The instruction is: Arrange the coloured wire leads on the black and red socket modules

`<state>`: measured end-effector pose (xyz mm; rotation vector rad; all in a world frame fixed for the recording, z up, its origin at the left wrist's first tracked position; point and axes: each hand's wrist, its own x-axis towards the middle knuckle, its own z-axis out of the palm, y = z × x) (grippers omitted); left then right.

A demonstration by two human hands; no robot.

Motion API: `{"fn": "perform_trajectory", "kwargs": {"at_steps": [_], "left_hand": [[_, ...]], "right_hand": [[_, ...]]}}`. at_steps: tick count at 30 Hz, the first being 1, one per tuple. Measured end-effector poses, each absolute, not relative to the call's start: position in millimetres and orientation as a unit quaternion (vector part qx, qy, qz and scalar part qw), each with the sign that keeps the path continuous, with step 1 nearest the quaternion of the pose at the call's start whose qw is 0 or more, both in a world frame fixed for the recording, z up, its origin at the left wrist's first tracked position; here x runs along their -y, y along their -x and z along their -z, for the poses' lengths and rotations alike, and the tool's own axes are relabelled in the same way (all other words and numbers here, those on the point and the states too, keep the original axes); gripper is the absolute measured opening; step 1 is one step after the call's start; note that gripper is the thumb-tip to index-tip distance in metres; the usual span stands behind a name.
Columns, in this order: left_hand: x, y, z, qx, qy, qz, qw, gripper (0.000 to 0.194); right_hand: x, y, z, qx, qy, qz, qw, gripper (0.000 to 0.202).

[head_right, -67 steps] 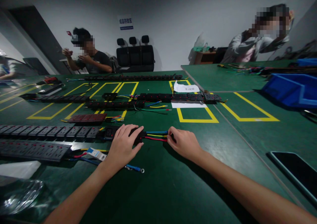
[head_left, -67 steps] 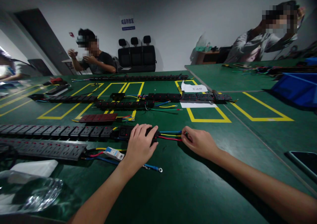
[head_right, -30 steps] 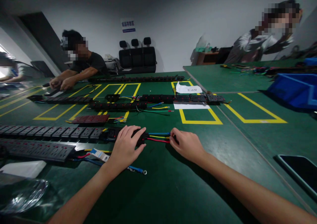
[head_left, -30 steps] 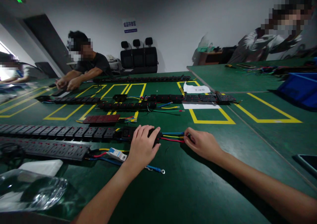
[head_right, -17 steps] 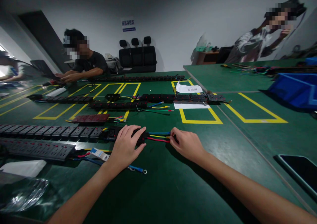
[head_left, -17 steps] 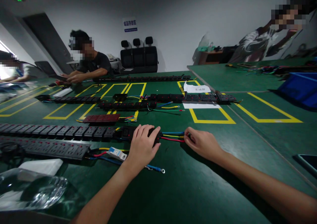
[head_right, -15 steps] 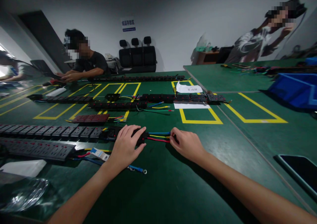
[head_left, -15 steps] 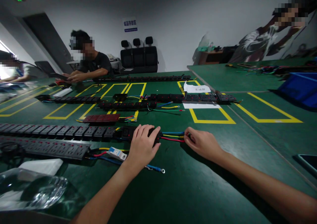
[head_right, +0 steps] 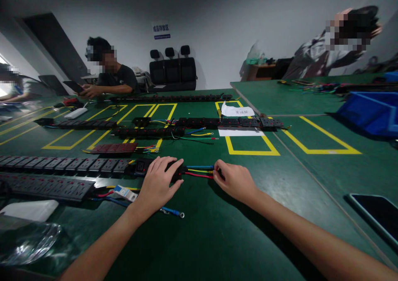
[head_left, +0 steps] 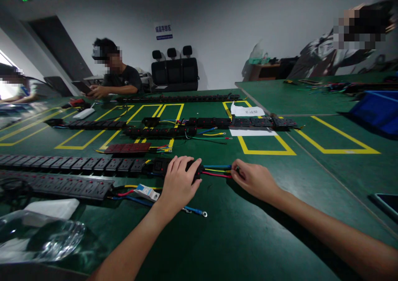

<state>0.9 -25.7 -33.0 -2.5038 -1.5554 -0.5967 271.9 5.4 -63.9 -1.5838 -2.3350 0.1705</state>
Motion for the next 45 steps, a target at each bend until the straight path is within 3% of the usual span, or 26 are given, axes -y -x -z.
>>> {"fn": "perform_trajectory", "kwargs": {"at_steps": [45], "left_hand": [[26.4, -0.1, 32.0, 0.512, 0.832, 0.203, 0.069, 0.057]], "right_hand": [[-3.8, -270.3, 62.0, 0.817, 0.547, -0.058, 0.175, 0.018]]}}
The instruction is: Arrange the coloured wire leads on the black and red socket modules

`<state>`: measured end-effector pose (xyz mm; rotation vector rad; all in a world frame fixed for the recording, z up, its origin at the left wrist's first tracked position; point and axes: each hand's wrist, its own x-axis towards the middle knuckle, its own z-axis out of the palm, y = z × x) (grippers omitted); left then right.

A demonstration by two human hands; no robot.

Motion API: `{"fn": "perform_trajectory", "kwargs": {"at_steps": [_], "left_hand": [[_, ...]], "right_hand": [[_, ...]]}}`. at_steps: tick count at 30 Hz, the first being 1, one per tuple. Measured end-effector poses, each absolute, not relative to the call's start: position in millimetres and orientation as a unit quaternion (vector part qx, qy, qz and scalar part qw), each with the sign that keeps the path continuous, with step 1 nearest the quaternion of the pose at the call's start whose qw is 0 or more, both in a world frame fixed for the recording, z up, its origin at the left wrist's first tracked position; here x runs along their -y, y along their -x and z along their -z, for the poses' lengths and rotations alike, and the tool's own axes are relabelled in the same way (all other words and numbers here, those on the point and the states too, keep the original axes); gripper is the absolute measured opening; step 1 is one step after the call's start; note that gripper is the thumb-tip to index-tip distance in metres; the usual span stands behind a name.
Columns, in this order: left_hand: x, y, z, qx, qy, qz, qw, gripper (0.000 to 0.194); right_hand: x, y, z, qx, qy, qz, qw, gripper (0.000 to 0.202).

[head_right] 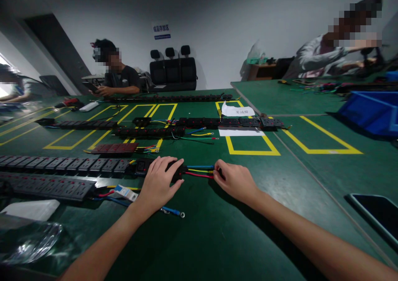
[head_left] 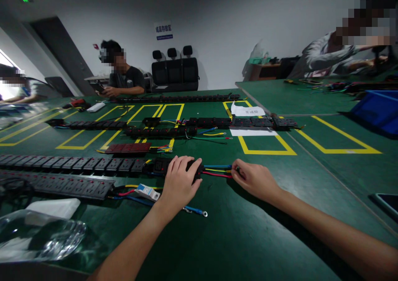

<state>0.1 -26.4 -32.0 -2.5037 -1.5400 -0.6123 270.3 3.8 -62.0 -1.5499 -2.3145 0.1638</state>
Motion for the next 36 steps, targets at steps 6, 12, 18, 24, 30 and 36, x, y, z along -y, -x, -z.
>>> {"fn": "perform_trajectory", "kwargs": {"at_steps": [6, 12, 18, 24, 30, 36], "left_hand": [[26.4, -0.3, 32.2, 0.511, 0.832, 0.206, 0.069, 0.057], [26.9, -0.6, 31.1, 0.511, 0.832, 0.203, 0.067, 0.057], [26.7, -1.0, 30.9, 0.509, 0.831, 0.212, 0.067, 0.055], [26.3, -0.4, 31.9, 0.508, 0.833, 0.209, 0.068, 0.057], [26.3, -0.5, 31.4, 0.512, 0.832, 0.203, 0.071, 0.057], [26.5, -0.1, 32.2, 0.511, 0.833, 0.2, 0.07, 0.058]], "right_hand": [[-4.1, -270.8, 62.0, 0.816, 0.55, -0.059, 0.167, 0.018], [-3.8, -270.6, 60.8, 0.817, 0.549, -0.06, 0.167, 0.018], [-3.5, -270.2, 62.9, 0.81, 0.56, -0.048, 0.167, 0.02], [-2.7, -270.0, 63.4, 0.794, 0.584, -0.022, 0.165, 0.022], [-4.0, -270.4, 62.4, 0.805, 0.571, -0.045, 0.153, 0.021], [-5.3, -271.3, 62.1, 0.811, 0.566, -0.055, 0.138, 0.019]]}}
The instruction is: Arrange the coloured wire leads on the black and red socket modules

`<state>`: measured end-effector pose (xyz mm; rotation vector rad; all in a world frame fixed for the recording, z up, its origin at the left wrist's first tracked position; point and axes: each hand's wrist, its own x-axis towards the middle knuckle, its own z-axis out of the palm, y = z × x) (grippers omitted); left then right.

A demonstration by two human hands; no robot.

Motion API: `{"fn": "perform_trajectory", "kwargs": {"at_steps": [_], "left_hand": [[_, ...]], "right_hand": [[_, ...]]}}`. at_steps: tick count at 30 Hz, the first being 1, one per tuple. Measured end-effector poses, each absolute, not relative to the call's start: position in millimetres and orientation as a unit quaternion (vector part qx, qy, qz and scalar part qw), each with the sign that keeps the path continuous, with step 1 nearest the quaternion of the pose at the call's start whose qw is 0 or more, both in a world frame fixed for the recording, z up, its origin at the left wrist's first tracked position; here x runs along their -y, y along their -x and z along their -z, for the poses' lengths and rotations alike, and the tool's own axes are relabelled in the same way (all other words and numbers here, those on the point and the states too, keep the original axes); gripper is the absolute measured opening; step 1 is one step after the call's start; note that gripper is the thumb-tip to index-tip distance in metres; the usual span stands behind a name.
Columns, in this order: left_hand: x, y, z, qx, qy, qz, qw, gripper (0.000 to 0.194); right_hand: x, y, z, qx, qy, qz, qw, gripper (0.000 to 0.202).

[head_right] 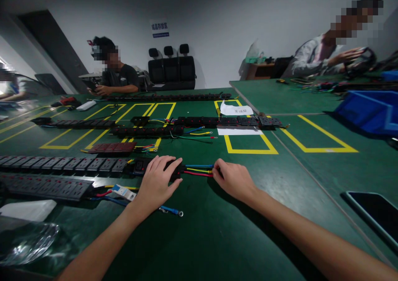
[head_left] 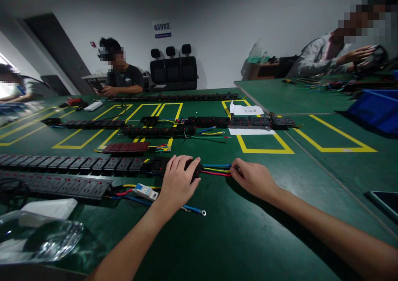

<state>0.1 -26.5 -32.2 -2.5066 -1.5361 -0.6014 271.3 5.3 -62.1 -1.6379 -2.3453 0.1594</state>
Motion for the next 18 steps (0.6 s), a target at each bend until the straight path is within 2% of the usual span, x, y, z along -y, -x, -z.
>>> {"fn": "perform_trajectory", "kwargs": {"at_steps": [4, 18], "left_hand": [[26.4, -0.4, 32.0, 0.512, 0.832, 0.2, 0.07, 0.057], [26.3, -0.5, 32.2, 0.513, 0.832, 0.203, 0.067, 0.057]], "right_hand": [[-5.7, -272.7, 64.0, 0.816, 0.555, -0.063, 0.152, 0.019], [-1.1, -278.7, 69.7, 0.844, 0.448, -0.074, 0.285, 0.016]]}}
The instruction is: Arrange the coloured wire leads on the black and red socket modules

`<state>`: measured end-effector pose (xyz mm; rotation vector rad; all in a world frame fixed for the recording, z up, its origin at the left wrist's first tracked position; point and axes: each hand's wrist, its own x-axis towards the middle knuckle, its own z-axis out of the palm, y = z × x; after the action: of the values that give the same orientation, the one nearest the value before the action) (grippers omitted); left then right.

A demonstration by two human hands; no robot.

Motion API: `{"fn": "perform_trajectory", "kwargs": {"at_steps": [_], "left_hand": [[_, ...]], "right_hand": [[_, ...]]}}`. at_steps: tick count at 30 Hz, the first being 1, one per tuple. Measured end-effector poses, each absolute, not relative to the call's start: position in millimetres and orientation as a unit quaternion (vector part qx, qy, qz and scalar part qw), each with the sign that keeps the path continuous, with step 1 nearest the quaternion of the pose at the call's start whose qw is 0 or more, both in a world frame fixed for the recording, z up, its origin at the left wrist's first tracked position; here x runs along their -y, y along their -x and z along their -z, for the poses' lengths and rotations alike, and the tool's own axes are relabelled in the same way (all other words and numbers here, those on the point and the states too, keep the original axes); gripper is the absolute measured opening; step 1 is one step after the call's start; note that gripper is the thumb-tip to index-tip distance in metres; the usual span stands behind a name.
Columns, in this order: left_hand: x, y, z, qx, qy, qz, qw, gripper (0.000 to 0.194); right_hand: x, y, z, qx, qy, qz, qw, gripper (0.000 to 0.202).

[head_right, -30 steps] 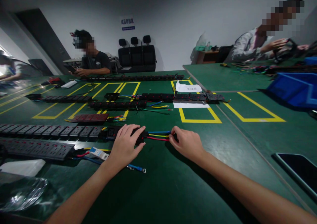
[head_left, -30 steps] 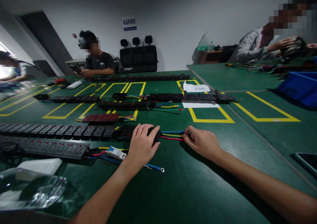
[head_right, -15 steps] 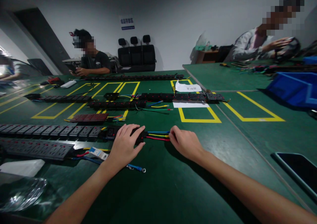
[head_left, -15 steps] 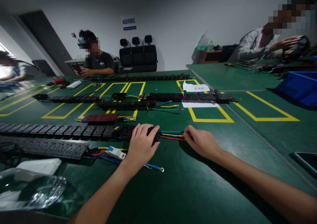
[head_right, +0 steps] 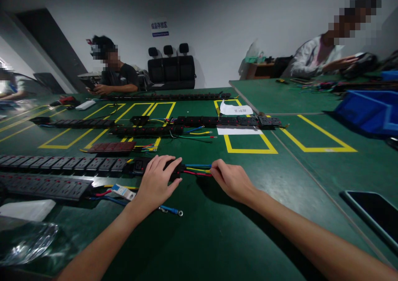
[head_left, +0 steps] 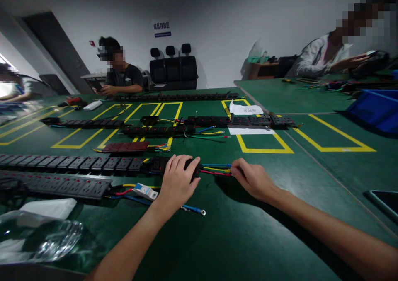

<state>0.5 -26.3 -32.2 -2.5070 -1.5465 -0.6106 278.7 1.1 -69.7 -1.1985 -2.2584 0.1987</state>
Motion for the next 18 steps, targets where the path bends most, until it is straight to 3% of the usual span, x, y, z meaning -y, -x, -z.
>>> {"fn": "perform_trajectory", "kwargs": {"at_steps": [7, 18], "left_hand": [[25.8, -0.7, 31.5, 0.512, 0.832, 0.202, 0.067, 0.058], [24.3, 3.0, 33.3, 0.485, 0.843, 0.196, 0.124, 0.059]], "right_hand": [[3.0, -279.1, 71.4, 0.8, 0.44, -0.093, 0.397, 0.007], [-6.1, -275.7, 65.7, 0.74, 0.542, -0.142, 0.373, 0.026]]}}
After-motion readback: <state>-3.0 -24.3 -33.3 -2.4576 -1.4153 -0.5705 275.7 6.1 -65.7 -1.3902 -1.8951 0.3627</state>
